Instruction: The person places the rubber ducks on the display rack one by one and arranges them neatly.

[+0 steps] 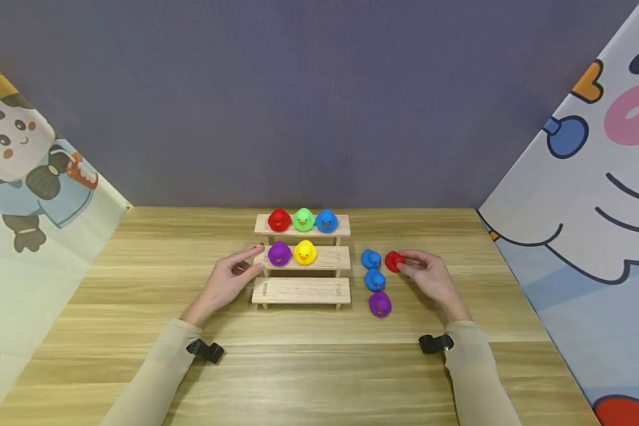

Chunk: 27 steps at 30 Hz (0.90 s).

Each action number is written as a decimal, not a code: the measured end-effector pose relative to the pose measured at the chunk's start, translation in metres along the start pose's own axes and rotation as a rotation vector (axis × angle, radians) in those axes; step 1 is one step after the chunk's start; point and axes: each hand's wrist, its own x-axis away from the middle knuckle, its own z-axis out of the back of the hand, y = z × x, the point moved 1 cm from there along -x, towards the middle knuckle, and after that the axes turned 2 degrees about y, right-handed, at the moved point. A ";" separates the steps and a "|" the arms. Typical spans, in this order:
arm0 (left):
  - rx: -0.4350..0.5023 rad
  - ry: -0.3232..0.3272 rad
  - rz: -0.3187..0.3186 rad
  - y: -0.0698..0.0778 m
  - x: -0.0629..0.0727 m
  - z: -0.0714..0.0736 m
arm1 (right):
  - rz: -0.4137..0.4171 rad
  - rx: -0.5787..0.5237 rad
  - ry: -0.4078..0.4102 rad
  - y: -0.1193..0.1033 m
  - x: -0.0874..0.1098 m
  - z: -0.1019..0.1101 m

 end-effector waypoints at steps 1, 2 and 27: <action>0.000 0.000 0.003 0.000 0.000 0.000 | -0.001 0.002 0.000 0.000 0.000 0.000; -0.002 -0.001 0.003 -0.001 0.000 0.000 | -0.002 0.005 0.001 0.000 0.000 0.000; -0.003 0.000 0.007 -0.001 -0.001 -0.001 | -0.018 0.030 0.115 -0.002 0.003 0.003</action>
